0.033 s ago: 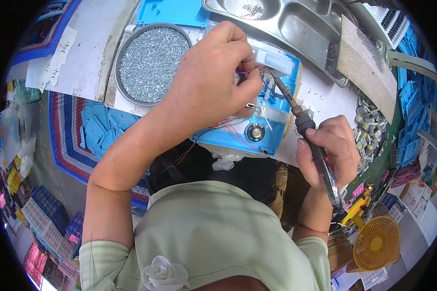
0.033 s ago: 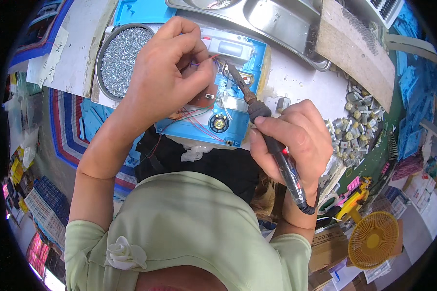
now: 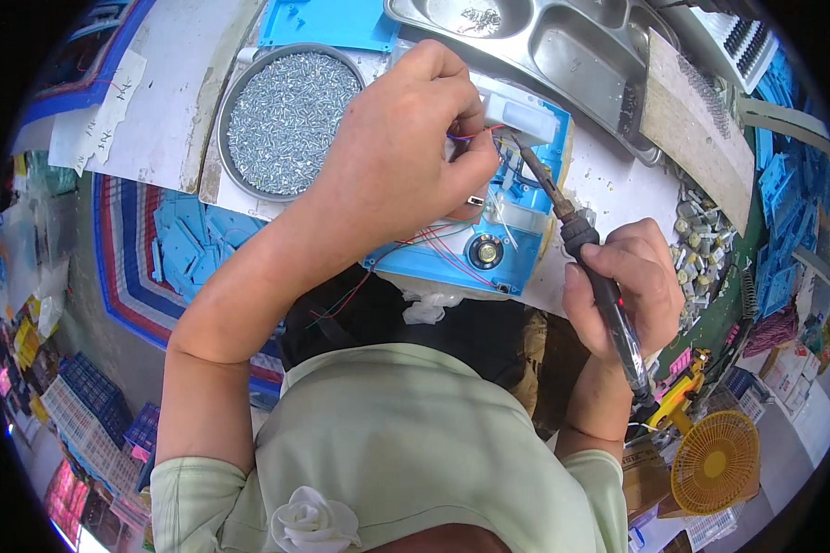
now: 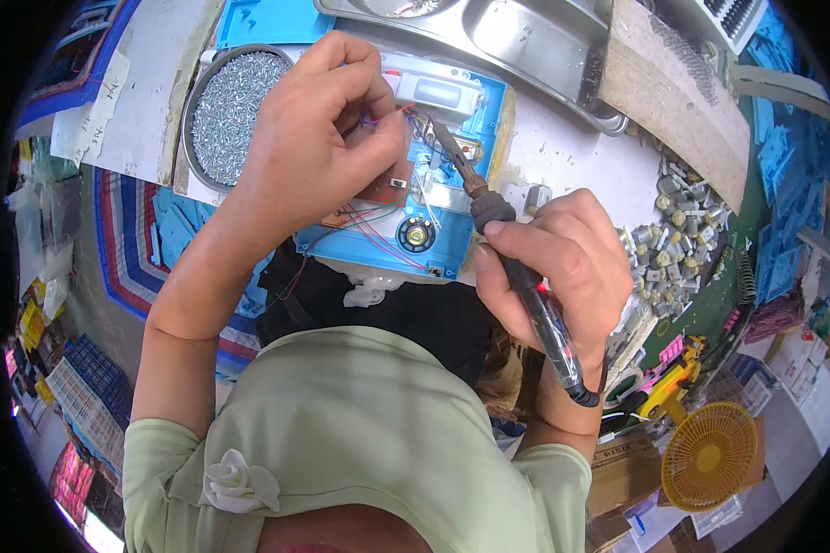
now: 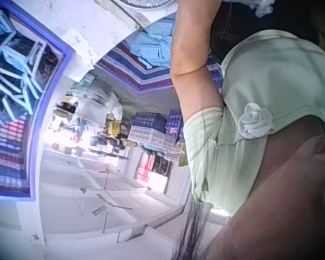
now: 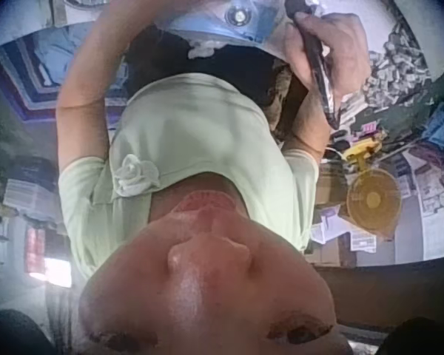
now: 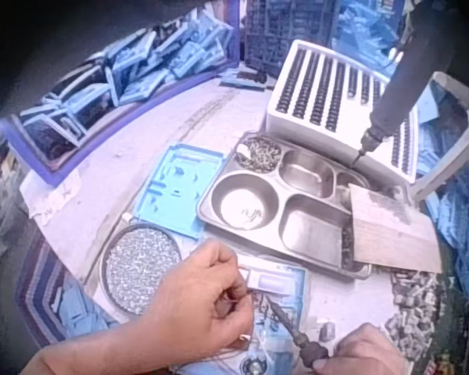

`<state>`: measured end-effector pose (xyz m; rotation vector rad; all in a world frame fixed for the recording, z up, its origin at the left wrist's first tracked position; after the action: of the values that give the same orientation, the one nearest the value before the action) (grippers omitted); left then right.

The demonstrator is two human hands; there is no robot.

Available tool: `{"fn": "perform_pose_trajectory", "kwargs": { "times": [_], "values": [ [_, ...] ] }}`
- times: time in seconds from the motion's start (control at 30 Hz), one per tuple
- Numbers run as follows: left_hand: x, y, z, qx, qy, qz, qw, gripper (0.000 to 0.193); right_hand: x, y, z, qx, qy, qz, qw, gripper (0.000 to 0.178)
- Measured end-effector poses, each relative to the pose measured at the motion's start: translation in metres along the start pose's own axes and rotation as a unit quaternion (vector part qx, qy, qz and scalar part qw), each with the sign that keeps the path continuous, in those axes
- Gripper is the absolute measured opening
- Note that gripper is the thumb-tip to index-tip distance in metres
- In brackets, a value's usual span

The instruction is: Assembling and soldering components into a small blue plastic electronic device.

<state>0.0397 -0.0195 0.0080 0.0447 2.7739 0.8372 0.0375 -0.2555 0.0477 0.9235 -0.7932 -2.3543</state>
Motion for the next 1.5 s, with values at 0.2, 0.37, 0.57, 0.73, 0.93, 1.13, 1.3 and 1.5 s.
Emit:
{"fn": "perform_pose_trajectory", "kwargs": {
  "times": [0.2,0.37,0.57,0.73,0.93,1.13,1.3,1.5],
  "values": [
    [0.0,-0.004,0.002,-0.024,-0.016,-0.022,0.999,0.011,-0.003,-0.003,-0.004,0.004,-0.011,0.009,1.0,0.033],
    [0.0,-0.007,0.003,-0.062,-0.037,-0.04,0.997,0.011,-0.005,-0.007,-0.005,0.008,-0.023,0.008,1.0,0.032],
    [0.0,-0.009,0.003,-0.069,-0.042,-0.045,0.996,0.012,-0.005,-0.008,-0.006,0.0,-0.018,0.004,1.0,0.032],
    [0.0,-0.011,0.003,-0.086,-0.052,-0.053,0.994,0.012,-0.006,-0.007,-0.007,0.004,-0.011,0.007,1.0,0.031],
    [0.0,-0.011,0.001,-0.104,-0.057,-0.061,0.991,0.013,-0.008,-0.006,-0.006,0.008,-0.007,0.012,1.0,0.031],
    [0.002,-0.013,0.001,-0.105,-0.054,-0.064,0.991,0.013,-0.004,-0.003,-0.003,-0.001,-0.009,0.009,1.0,0.031],
    [0.002,-0.013,0.002,-0.109,-0.062,-0.068,0.99,0.013,-0.001,-0.001,-0.003,-0.008,0.002,0.002,1.0,0.031],
    [0.002,-0.012,0.002,-0.112,-0.055,-0.063,0.99,0.012,0.0,-0.001,-0.004,-0.003,0.001,0.004,1.0,0.031]
  ]
}}
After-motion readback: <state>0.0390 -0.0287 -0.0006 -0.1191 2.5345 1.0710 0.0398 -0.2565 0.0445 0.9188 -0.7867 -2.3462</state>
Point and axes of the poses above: each hand's wrist, its own x-axis away from the middle knuckle, its own y-axis out of the back of the hand, z = x × y, the point moved 1 cm from there along -x, towards the middle knuckle, and after that the axes turned 5 degrees about z, right-handed, at the moved point
